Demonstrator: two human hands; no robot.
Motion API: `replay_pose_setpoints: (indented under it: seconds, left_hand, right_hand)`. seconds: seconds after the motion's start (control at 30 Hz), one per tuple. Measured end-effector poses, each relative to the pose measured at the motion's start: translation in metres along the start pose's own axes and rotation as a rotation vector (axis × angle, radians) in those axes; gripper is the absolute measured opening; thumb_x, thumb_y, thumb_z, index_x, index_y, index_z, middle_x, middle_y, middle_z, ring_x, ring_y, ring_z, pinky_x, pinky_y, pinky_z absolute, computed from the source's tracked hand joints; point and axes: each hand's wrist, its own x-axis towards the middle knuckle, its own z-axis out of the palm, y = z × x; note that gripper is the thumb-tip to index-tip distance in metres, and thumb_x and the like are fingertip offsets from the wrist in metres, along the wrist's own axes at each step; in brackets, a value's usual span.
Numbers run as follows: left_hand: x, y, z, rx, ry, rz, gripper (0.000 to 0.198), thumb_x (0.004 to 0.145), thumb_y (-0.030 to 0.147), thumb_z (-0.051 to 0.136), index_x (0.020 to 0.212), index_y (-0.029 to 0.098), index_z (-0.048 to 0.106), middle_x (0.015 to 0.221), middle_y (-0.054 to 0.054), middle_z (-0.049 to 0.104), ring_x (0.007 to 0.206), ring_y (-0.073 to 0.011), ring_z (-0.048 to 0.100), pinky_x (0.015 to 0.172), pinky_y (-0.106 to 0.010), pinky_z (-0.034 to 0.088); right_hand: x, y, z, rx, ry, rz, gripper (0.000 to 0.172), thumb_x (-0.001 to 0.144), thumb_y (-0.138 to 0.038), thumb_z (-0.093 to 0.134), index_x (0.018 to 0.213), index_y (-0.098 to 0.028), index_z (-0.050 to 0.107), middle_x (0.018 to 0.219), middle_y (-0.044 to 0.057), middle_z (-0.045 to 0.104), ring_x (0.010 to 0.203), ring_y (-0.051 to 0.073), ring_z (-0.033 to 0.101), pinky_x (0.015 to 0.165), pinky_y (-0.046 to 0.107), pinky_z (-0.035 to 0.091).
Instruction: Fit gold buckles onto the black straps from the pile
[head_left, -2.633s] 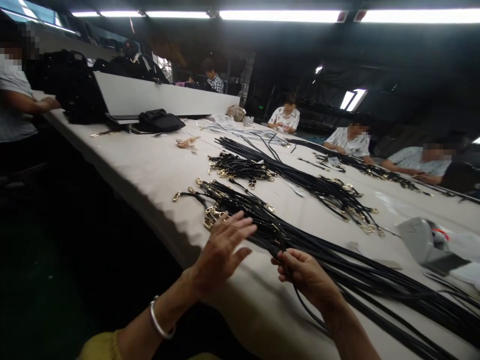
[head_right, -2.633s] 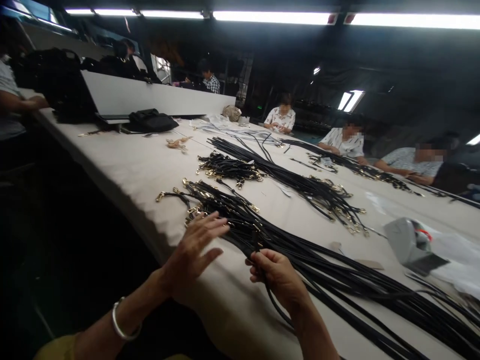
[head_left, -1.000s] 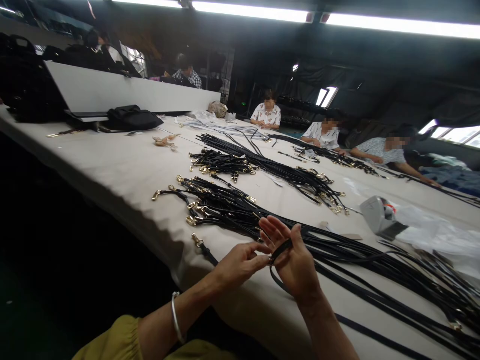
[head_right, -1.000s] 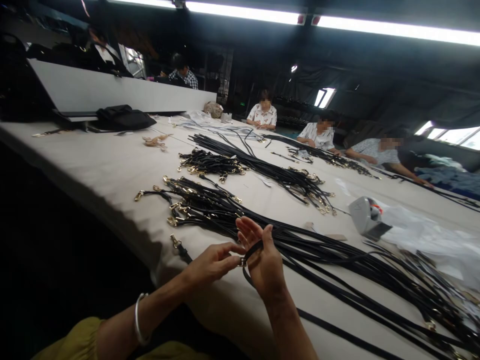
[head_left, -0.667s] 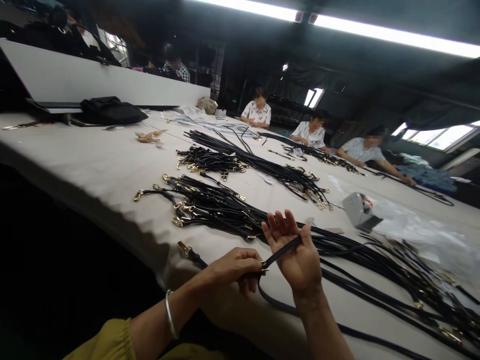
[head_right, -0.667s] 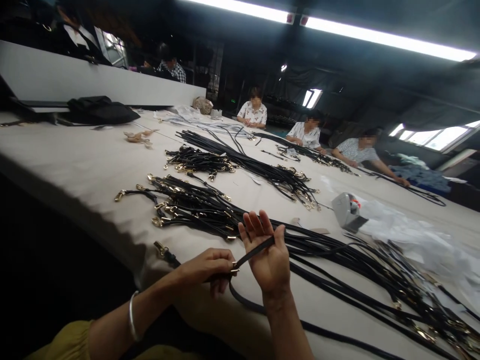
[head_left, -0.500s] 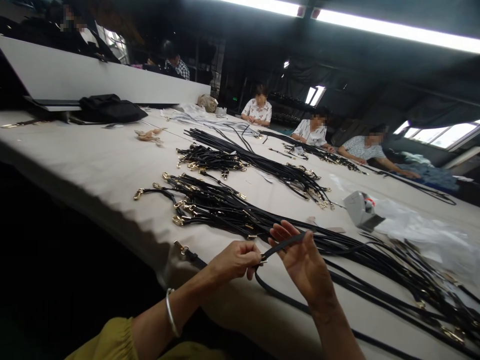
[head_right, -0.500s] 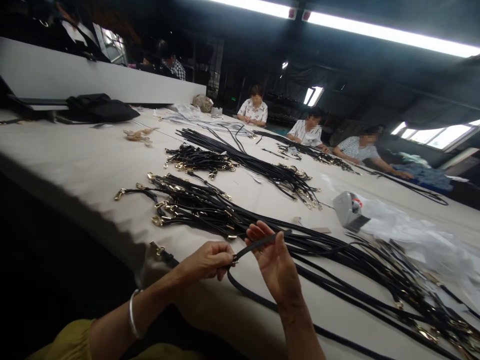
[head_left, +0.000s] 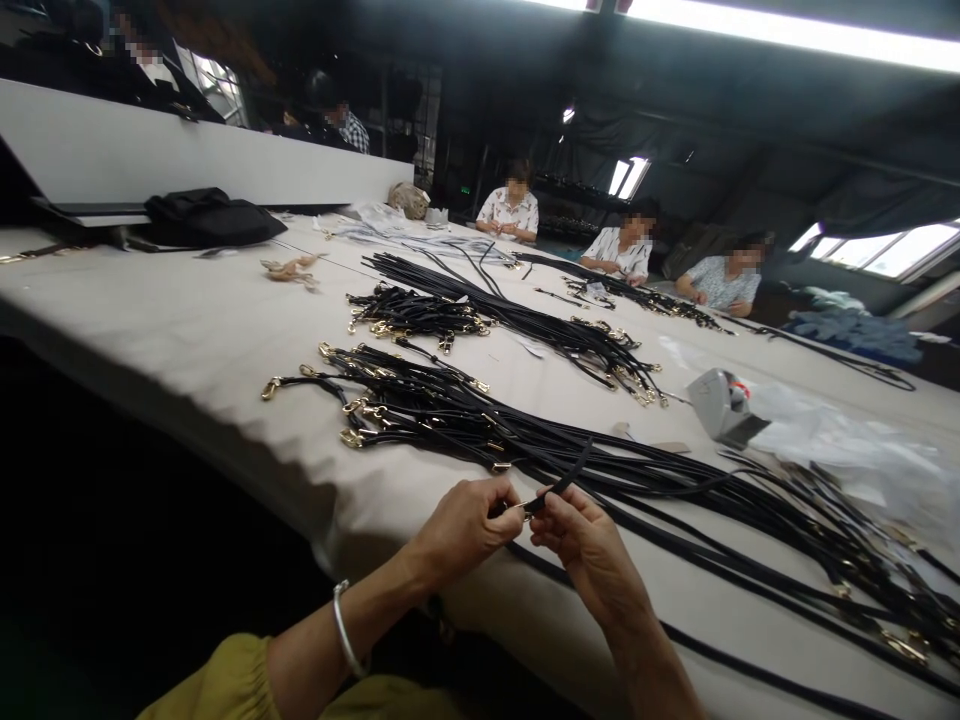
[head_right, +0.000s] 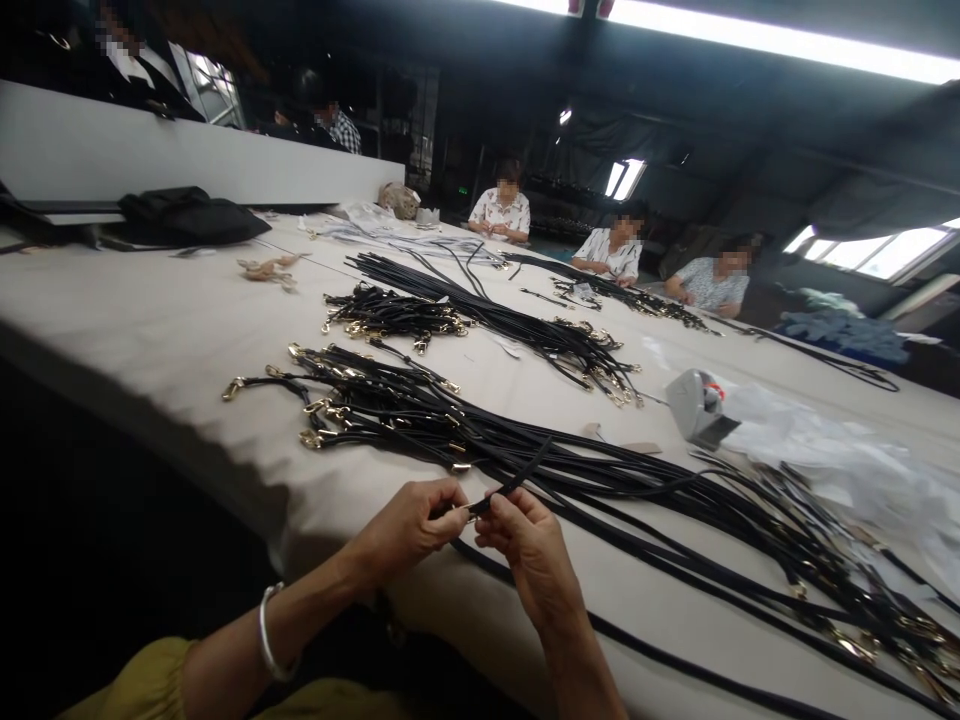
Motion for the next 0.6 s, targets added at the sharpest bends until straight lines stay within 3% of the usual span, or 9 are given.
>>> replay_pose_setpoints:
  seconds: [0.2, 0.4, 0.6]
  left_hand:
    - [0.001, -0.004, 0.0, -0.151, -0.06, -0.067, 0.019, 0.084, 0.026, 0.048, 0.079, 0.016, 0.064, 0.06, 0.002, 0.061, 0.057, -0.0124, 0.054, 0.056, -0.021, 0.037]
    - [0.004, -0.002, 0.001, -0.229, -0.029, -0.031, 0.019, 0.083, 0.023, 0.05, 0.091, 0.016, 0.066, 0.07, 0.0, 0.065, 0.062, -0.0137, 0.059, 0.059, -0.022, 0.041]
    - [0.003, 0.007, 0.0, -0.224, 0.031, -0.042, 0.018, 0.084, 0.026, 0.054, 0.092, 0.016, 0.066, 0.061, 0.002, 0.063, 0.058, -0.0134, 0.059, 0.058, -0.021, 0.041]
  right_hand:
    - [0.0, 0.004, -0.001, 0.012, 0.043, 0.008, 0.037, 0.061, -0.035, 0.09, 0.083, -0.013, 0.07, 0.074, 0.005, 0.072, 0.066, 0.016, 0.067, 0.06, 0.026, 0.056]
    - [-0.002, 0.005, 0.0, 0.057, 0.027, 0.014, 0.032, 0.064, -0.037, 0.088, 0.079, -0.014, 0.072, 0.077, 0.008, 0.074, 0.071, 0.02, 0.07, 0.066, 0.029, 0.057]
    - [-0.002, 0.009, 0.003, 0.001, 0.021, -0.051, 0.024, 0.07, -0.036, 0.084, 0.078, -0.016, 0.074, 0.082, 0.005, 0.073, 0.081, 0.017, 0.066, 0.073, 0.026, 0.055]
